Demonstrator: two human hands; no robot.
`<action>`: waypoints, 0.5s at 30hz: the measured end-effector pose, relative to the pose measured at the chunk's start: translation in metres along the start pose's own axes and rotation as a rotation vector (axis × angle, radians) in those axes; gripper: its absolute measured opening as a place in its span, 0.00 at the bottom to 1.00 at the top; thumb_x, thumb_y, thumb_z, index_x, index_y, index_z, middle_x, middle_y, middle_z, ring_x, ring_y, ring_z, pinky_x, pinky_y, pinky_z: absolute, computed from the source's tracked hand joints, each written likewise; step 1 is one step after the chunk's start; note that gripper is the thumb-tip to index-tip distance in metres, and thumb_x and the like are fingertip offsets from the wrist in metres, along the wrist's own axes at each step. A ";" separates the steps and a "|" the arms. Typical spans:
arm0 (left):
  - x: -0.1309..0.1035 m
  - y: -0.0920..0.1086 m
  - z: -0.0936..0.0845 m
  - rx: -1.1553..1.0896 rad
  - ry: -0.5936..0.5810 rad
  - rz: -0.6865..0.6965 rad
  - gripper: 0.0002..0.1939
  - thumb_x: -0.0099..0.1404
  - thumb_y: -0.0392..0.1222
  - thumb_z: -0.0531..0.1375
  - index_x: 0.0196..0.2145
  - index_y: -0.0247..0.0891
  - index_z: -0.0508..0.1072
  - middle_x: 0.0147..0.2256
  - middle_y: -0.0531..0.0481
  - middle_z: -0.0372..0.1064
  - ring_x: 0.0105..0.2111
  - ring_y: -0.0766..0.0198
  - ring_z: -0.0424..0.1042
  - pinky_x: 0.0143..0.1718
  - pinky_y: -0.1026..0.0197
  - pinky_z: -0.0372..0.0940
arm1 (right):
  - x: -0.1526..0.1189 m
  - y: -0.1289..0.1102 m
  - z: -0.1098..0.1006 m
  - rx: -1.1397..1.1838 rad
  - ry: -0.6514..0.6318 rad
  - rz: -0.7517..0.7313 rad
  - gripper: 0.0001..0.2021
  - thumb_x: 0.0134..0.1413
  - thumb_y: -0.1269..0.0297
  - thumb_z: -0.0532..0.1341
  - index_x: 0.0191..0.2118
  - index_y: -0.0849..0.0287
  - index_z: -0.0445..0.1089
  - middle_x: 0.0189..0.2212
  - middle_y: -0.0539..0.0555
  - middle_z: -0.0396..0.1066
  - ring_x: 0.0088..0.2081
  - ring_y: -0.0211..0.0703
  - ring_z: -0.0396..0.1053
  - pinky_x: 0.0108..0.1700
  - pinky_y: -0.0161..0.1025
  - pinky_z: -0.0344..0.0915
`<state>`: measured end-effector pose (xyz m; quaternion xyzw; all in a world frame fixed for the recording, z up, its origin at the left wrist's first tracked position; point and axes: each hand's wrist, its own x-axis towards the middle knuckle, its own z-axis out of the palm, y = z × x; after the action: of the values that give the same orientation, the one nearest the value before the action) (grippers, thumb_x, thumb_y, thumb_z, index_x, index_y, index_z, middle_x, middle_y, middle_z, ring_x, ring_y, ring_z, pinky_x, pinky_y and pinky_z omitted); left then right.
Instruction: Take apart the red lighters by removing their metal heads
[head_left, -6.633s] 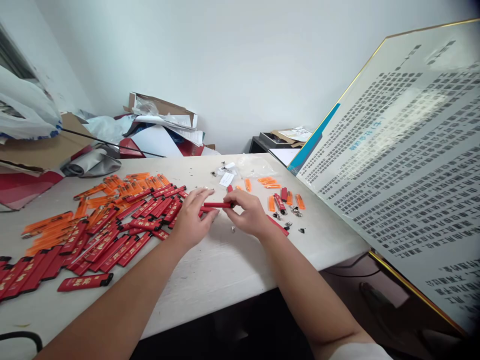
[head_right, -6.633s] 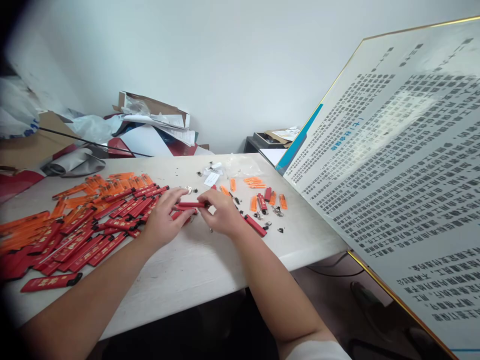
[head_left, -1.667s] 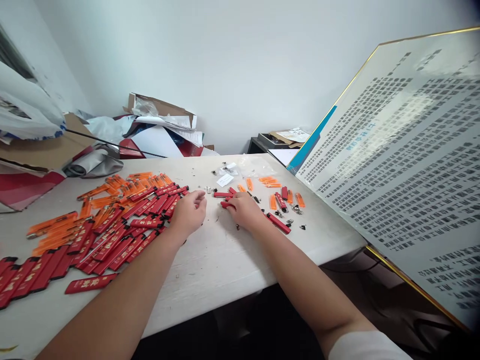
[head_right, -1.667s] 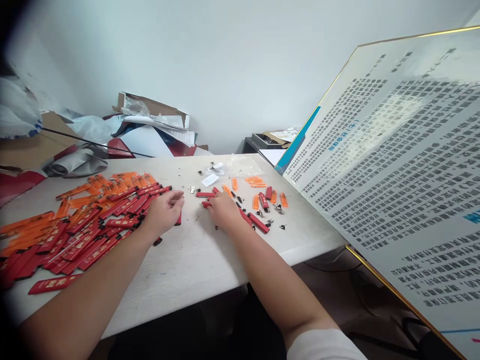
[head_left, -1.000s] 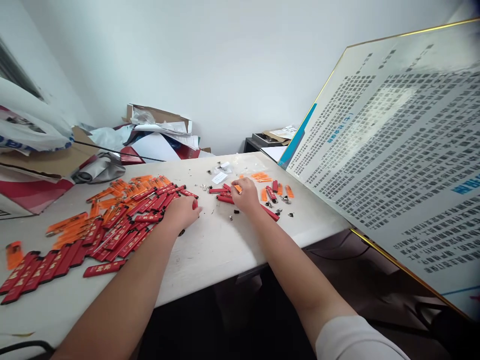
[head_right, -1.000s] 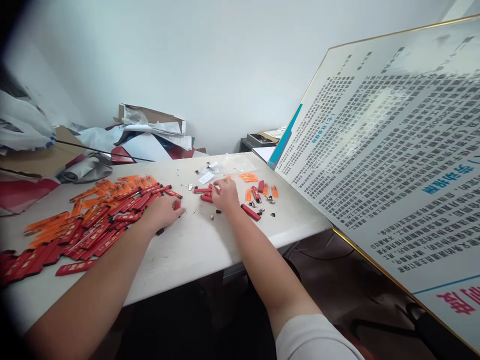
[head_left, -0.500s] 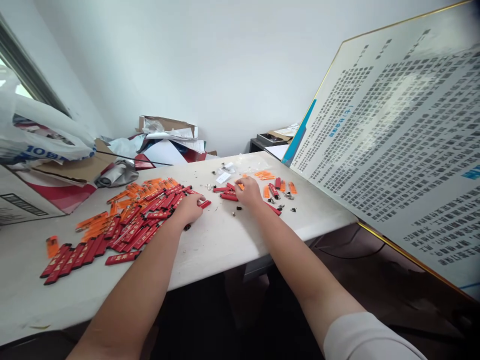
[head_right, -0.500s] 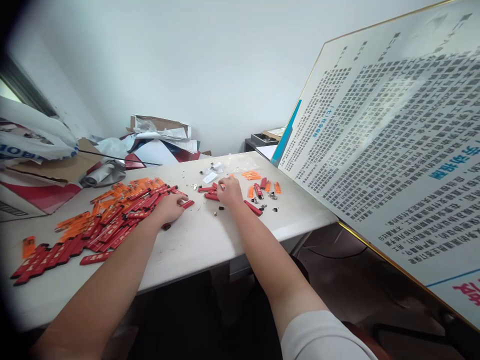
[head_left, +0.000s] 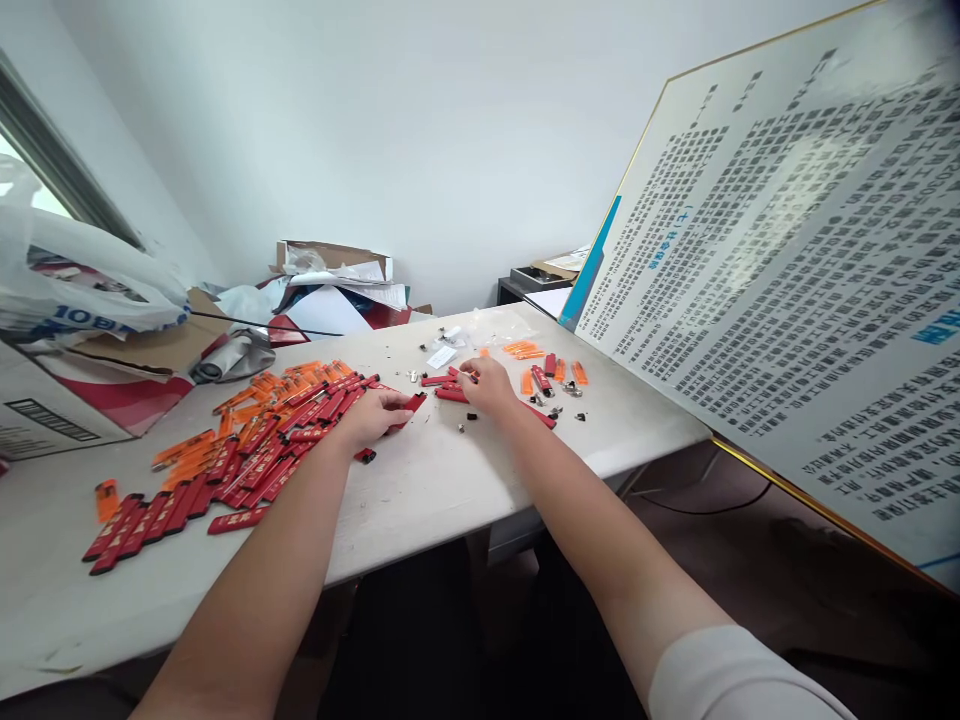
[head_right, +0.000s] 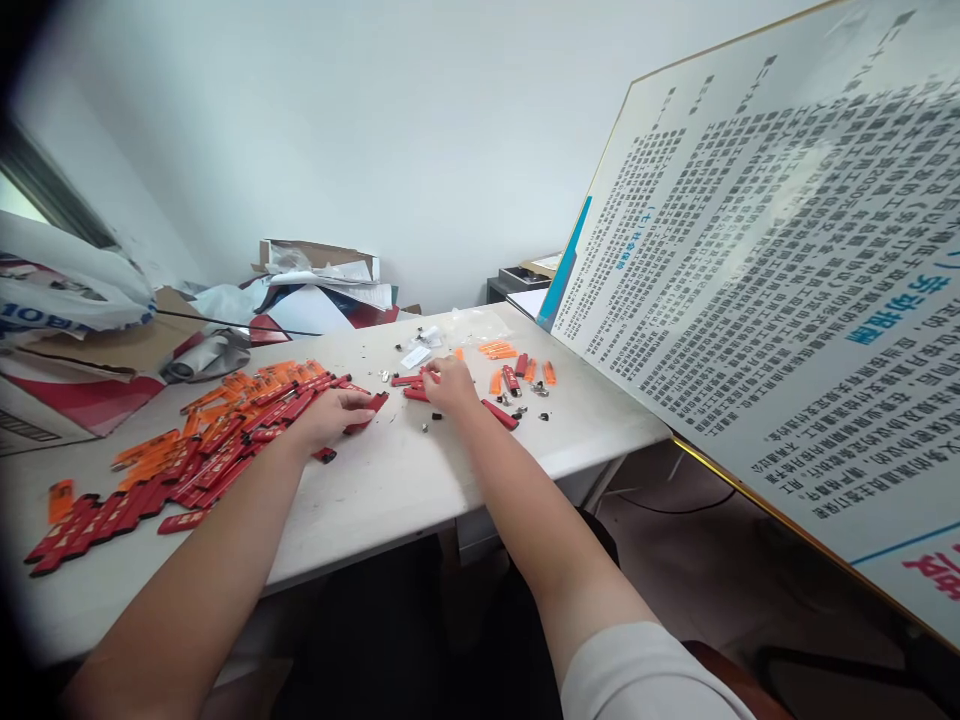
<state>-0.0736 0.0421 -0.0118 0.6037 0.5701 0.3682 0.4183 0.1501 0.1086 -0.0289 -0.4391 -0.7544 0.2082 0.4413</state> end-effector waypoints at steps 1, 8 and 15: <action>-0.001 0.001 0.001 -0.017 -0.017 0.010 0.19 0.45 0.47 0.70 0.34 0.35 0.78 0.22 0.52 0.69 0.20 0.68 0.64 0.22 0.64 0.59 | -0.003 -0.004 0.002 0.050 -0.069 -0.039 0.09 0.53 0.66 0.62 0.40 0.61 0.76 0.38 0.58 0.73 0.42 0.46 0.69 0.46 0.44 0.66; -0.004 0.006 0.008 -0.064 -0.054 0.089 0.18 0.46 0.51 0.70 0.30 0.34 0.79 0.27 0.47 0.75 0.27 0.63 0.70 0.29 0.62 0.64 | -0.017 -0.025 0.027 0.319 -0.312 -0.159 0.19 0.55 0.61 0.62 0.52 0.61 0.70 0.36 0.54 0.75 0.36 0.38 0.72 0.37 0.35 0.69; 0.002 0.007 0.012 -0.047 0.042 0.143 0.13 0.44 0.45 0.71 0.27 0.36 0.80 0.27 0.49 0.76 0.32 0.58 0.73 0.38 0.58 0.68 | -0.008 -0.015 0.032 0.309 -0.206 -0.118 0.13 0.57 0.62 0.60 0.46 0.61 0.72 0.38 0.54 0.76 0.39 0.40 0.74 0.41 0.37 0.71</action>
<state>-0.0600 0.0427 -0.0099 0.6250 0.5255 0.4228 0.3930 0.1171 0.0962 -0.0389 -0.2977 -0.7791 0.3392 0.4351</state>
